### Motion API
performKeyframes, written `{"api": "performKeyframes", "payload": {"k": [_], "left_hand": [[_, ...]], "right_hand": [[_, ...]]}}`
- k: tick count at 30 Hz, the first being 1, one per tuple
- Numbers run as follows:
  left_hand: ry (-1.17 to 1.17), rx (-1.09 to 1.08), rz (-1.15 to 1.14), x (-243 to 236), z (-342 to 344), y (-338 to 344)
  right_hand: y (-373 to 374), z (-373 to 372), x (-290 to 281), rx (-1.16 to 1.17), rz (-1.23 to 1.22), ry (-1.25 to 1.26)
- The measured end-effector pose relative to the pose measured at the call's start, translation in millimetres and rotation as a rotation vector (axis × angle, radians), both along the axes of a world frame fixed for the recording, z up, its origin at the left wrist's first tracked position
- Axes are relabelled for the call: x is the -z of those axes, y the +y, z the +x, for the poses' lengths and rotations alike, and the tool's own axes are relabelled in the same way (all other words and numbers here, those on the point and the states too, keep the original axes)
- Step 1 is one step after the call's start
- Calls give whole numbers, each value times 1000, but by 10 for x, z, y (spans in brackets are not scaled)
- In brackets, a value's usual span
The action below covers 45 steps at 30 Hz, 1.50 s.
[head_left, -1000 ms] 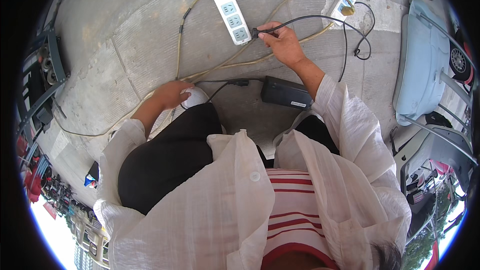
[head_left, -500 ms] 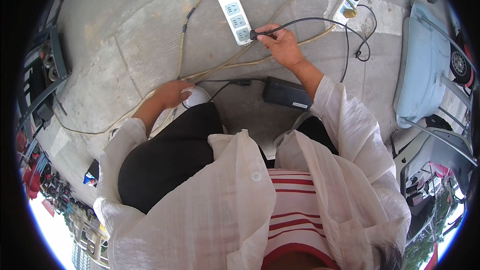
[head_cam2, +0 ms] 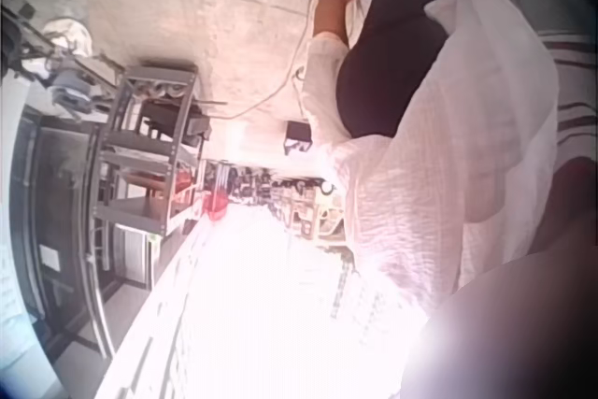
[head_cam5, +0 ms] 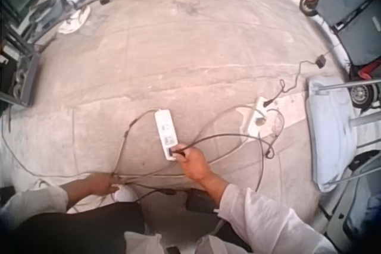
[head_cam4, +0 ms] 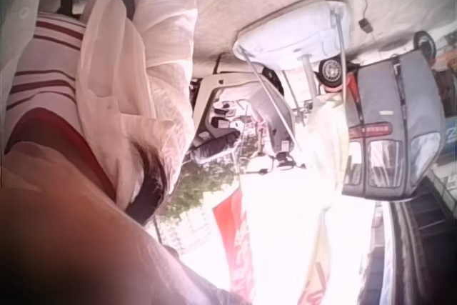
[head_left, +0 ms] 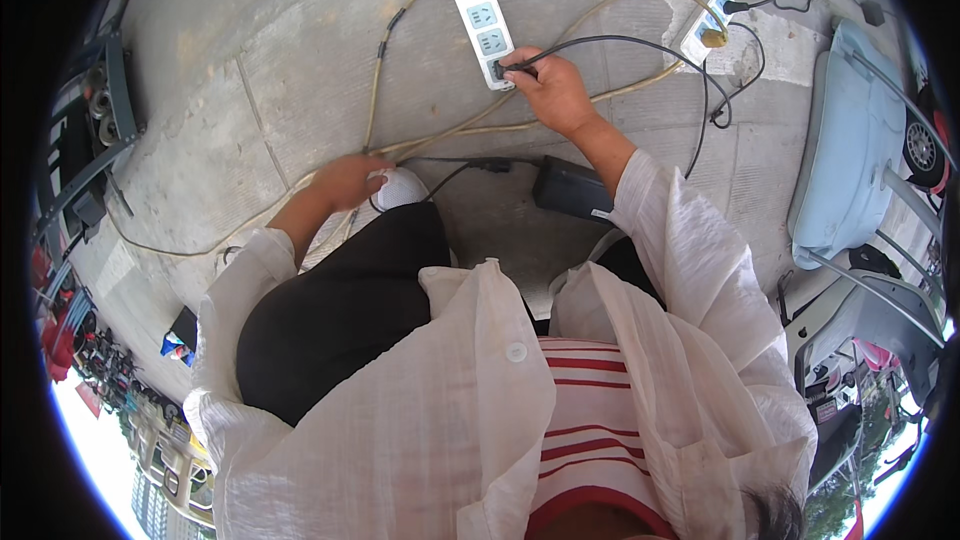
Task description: The person uses a screwdriver to open a white power strip, adjusts internal wires, and closes the casing. They then plug the power strip into another outlet and connect a black power adapter to test the connection.
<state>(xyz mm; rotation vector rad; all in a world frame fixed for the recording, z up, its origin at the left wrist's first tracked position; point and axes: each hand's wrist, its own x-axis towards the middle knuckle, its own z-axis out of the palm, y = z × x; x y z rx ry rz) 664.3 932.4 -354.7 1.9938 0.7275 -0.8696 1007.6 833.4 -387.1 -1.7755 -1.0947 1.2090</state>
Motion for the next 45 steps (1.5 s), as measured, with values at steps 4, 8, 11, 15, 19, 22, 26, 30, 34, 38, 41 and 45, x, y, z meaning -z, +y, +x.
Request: {"api": "performKeyframes", "payload": {"k": [4, 8, 11, 15, 19, 22, 26, 30, 34, 38, 41, 45], "left_hand": [[14, -4, 1, 19, -1, 0], [3, -14, -4, 63, -23, 14], [14, -40, -27, 66, 21, 28], [50, -36, 7, 35, 88, 60], [89, -35, 38, -67, 176, 109], [108, -27, 38, -77, 186, 99], [40, -28, 56, -2, 55, 59], [91, -27, 69, -38, 90, 77], [89, -26, 76, -27, 83, 75], [93, -20, 75, -41, 92, 75], [98, -26, 78, -10, 68, 79], [111, -32, 72, -21, 79, 79]], "right_hand": [[32, -12, -74, -143, 125, -163], [101, -19, -73, -250, 72, -296], [141, -23, -12, -325, 1, -381], [158, -73, -90, -405, -63, -501], [162, -62, -139, -400, -46, -486], [172, -45, -129, -395, -67, -466], [177, -66, -105, -387, -93, -481], [173, -62, -97, -387, -91, -500], [177, -64, -120, -400, -95, -514], [185, -64, -155, -418, -92, -527], [187, -63, -159, -414, -98, -528], [180, -60, -170, -406, -92, -518]]}}
